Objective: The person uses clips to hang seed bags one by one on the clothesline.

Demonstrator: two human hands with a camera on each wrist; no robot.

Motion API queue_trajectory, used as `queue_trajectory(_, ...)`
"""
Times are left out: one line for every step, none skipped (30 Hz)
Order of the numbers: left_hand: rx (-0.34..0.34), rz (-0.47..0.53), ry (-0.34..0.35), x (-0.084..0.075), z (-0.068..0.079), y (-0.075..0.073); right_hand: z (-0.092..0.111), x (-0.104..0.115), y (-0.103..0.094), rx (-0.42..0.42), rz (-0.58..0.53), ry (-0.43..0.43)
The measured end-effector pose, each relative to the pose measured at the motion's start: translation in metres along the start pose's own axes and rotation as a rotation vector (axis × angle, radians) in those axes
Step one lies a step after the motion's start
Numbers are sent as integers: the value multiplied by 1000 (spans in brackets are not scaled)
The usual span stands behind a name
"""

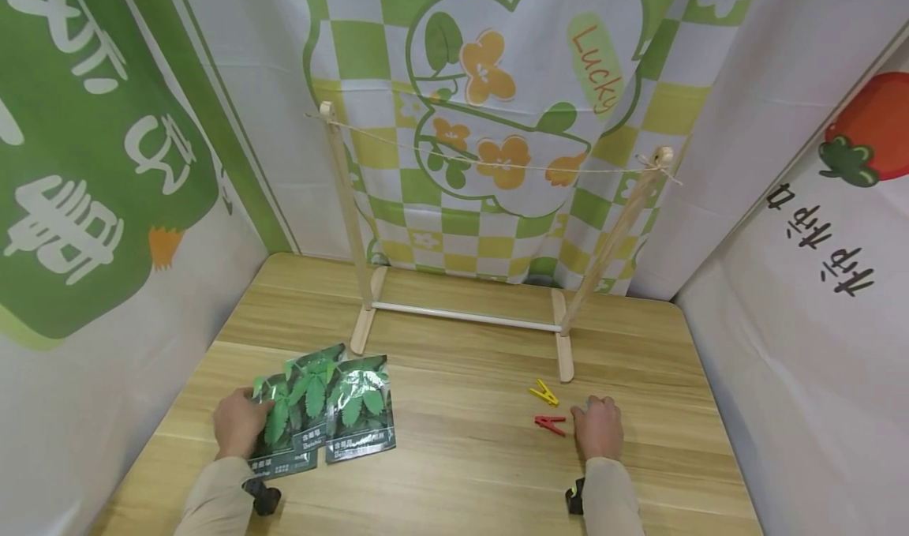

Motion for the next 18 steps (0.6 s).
queue_trajectory(-1,15,-5,1,-1,0,0,0,0,2,0,1)
queue_trajectory(-5,32,-9,1,-1,0,0,0,0,5,-1,2)
queue_trajectory(-2,46,-15,2,-2,1,0,0,0,8,-1,2)
queue_trajectory(0,60,-18,3,-2,1,0,1,-1,10,-1,3)
queue_trajectory(8,72,-23,3,-3,1,0,1,-1,12,-3,4)
queue_trajectory(17,83,-28,4,-3,1,0,1,-1,13,-4,4)
queue_trajectory(27,91,-32,4,-3,1,0,1,-1,12,-4,5)
queue_trajectory(33,95,-32,4,-3,1,0,1,-1,12,-4,5)
queue_trajectory(47,99,-31,4,-3,1,0,0,-1,11,-4,7)
queue_trajectory(60,106,-32,4,-3,1,-1,0,0,11,-4,9)
queue_trajectory(73,112,-32,5,-4,1,-1,-1,0,11,-4,11)
queue_trajectory(81,115,-32,5,-4,1,-2,-1,0,11,-3,12)
queue_trajectory(90,120,-34,5,-4,1,-2,-1,0,11,-3,12)
queue_trajectory(97,126,-39,5,-4,1,-2,-2,1,12,-4,13)
queue_trajectory(105,132,-45,6,-4,1,-3,-3,1,13,-7,15)
queue_trajectory(110,136,-51,6,-4,1,-3,-4,2,13,-9,15)
queue_trajectory(120,144,-60,7,-4,1,-3,-5,2,14,-12,17)
queue_trajectory(129,157,-71,7,-4,2,-3,-5,1,15,-20,19)
Point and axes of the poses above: each hand's wrist, its own z-axis away from the middle knuckle, its own y-axis out of the palm, x = y × z, the point moved 5 cm from there along -z, towards the middle knuckle, and after that the axes turned 13 degrees about -z, right-handed, at the moved point
